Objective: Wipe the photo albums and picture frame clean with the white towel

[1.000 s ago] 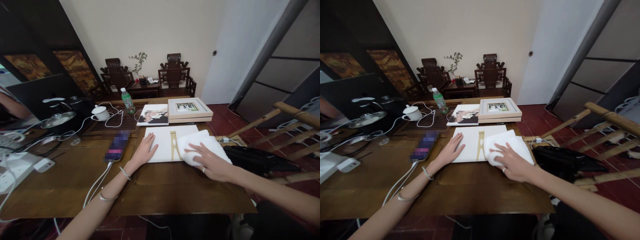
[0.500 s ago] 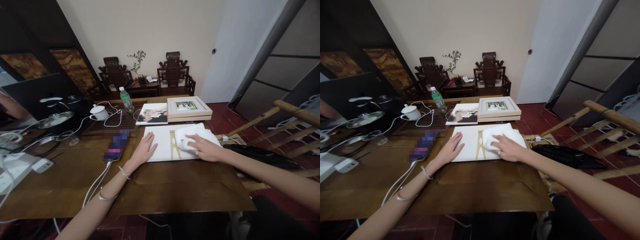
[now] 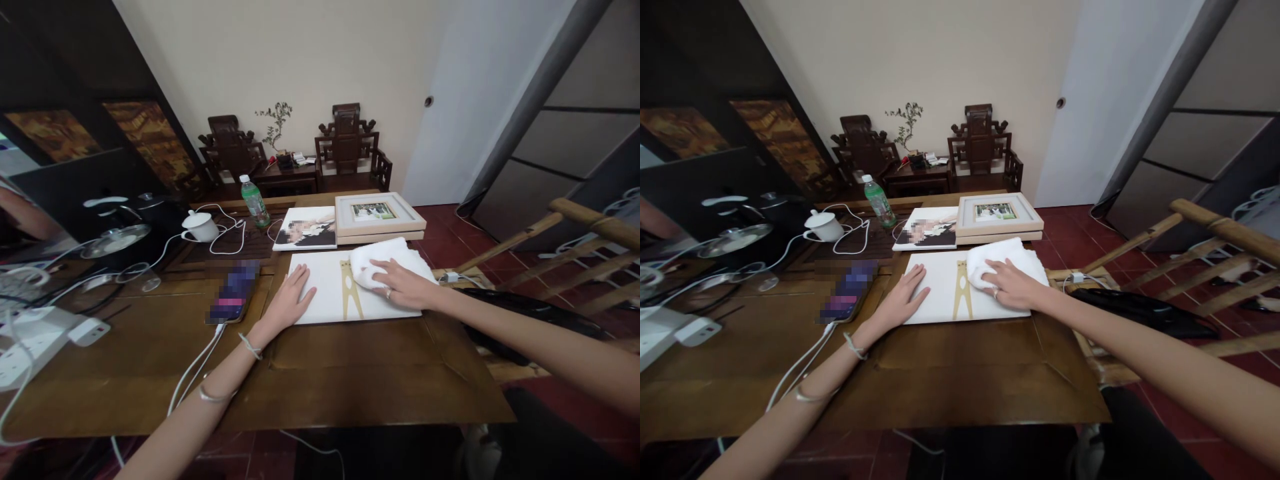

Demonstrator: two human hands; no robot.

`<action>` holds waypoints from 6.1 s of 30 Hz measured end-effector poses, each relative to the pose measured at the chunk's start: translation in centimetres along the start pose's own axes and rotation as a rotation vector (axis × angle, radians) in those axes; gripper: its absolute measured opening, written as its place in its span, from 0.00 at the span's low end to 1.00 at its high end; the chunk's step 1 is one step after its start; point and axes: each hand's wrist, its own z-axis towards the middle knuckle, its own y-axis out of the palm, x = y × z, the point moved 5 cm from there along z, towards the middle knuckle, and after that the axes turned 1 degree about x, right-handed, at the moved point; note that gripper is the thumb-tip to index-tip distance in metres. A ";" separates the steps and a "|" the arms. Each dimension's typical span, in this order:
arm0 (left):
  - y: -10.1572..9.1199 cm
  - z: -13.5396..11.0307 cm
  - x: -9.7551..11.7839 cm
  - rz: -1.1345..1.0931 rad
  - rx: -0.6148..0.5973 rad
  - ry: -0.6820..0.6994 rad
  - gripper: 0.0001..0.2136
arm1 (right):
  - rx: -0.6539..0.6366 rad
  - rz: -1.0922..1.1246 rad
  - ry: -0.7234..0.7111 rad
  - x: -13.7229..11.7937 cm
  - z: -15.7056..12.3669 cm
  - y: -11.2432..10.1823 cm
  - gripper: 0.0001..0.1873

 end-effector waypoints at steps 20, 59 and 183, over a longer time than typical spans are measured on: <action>0.0 0.1 0.1 0.006 0.004 -0.003 0.24 | -0.061 0.059 0.019 -1.2 -2.6 -1.4 0.17; 0.2 0.1 -0.1 -0.005 -0.004 -0.015 0.24 | -0.037 -0.045 0.051 0.4 1.3 -0.6 0.19; 0.0 0.2 -0.3 -0.071 0.012 -0.008 0.21 | -0.072 -0.327 -0.075 -8.4 9.1 1.8 0.29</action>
